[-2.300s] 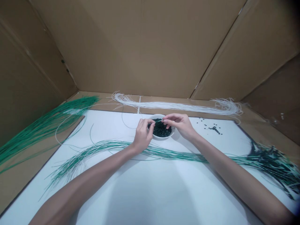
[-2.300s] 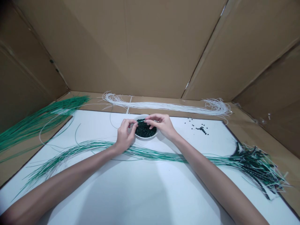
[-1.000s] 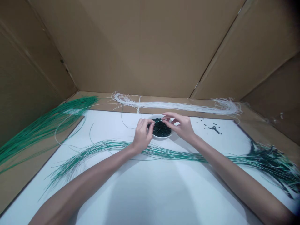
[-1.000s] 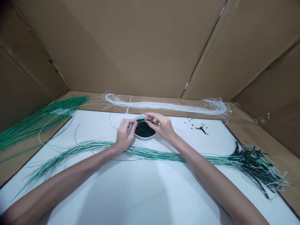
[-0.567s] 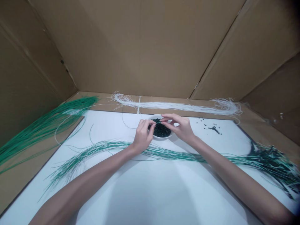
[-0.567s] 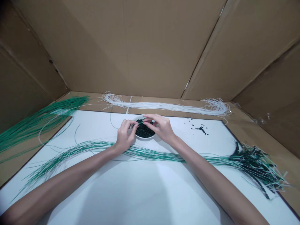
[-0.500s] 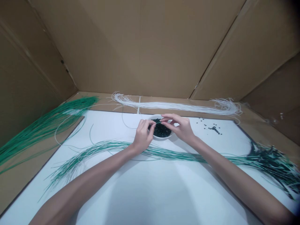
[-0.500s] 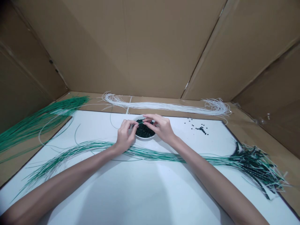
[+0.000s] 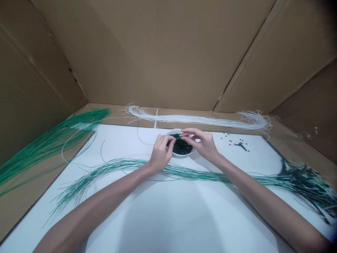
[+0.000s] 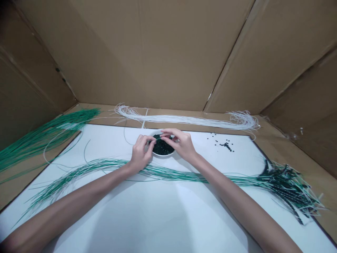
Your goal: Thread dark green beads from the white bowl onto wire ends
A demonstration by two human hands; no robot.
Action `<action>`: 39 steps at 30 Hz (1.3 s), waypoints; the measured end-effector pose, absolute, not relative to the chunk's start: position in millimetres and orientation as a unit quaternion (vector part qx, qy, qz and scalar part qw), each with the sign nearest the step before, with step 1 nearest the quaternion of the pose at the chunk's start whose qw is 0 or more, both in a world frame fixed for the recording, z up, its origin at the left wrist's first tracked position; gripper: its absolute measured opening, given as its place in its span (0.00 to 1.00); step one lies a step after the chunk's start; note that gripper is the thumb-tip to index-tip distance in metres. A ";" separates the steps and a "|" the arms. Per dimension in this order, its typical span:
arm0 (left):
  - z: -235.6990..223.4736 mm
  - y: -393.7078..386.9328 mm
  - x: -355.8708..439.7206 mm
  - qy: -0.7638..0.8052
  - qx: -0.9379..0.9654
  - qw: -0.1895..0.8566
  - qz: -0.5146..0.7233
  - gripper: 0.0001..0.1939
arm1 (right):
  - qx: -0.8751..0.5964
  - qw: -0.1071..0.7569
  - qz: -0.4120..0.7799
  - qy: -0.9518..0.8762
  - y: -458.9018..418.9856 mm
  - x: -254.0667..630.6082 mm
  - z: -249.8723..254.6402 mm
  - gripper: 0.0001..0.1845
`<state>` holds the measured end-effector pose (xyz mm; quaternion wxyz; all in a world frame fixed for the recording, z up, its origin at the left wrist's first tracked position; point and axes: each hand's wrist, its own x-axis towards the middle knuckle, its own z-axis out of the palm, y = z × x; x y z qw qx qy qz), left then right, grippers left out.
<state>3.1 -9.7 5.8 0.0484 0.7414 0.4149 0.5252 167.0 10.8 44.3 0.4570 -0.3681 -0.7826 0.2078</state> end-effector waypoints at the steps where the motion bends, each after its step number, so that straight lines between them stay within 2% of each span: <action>1: 5.8 -9.5 3.1 0.415 0.741 0.047 0.525 0.03 | -0.368 0.460 0.210 -0.781 10.8 167.0 44.4 0.11; 14: 5.1 -9.4 3.1 0.411 0.746 0.051 0.521 0.03 | -0.358 0.445 0.201 -0.796 8.8 165.6 44.3 0.09; 21: 3.0 -7.7 3.0 0.447 0.716 0.080 0.531 0.03 | -0.346 0.369 0.289 -0.813 11.4 167.1 46.6 0.22; 26: 2.7 -7.5 3.4 0.455 0.709 0.091 0.531 0.03 | -0.392 0.402 0.252 -0.788 13.3 166.8 43.0 0.09; 39: 6.8 -10.0 3.0 0.444 0.731 0.093 0.510 0.02 | -0.381 0.381 0.183 -0.822 11.3 164.6 44.9 0.04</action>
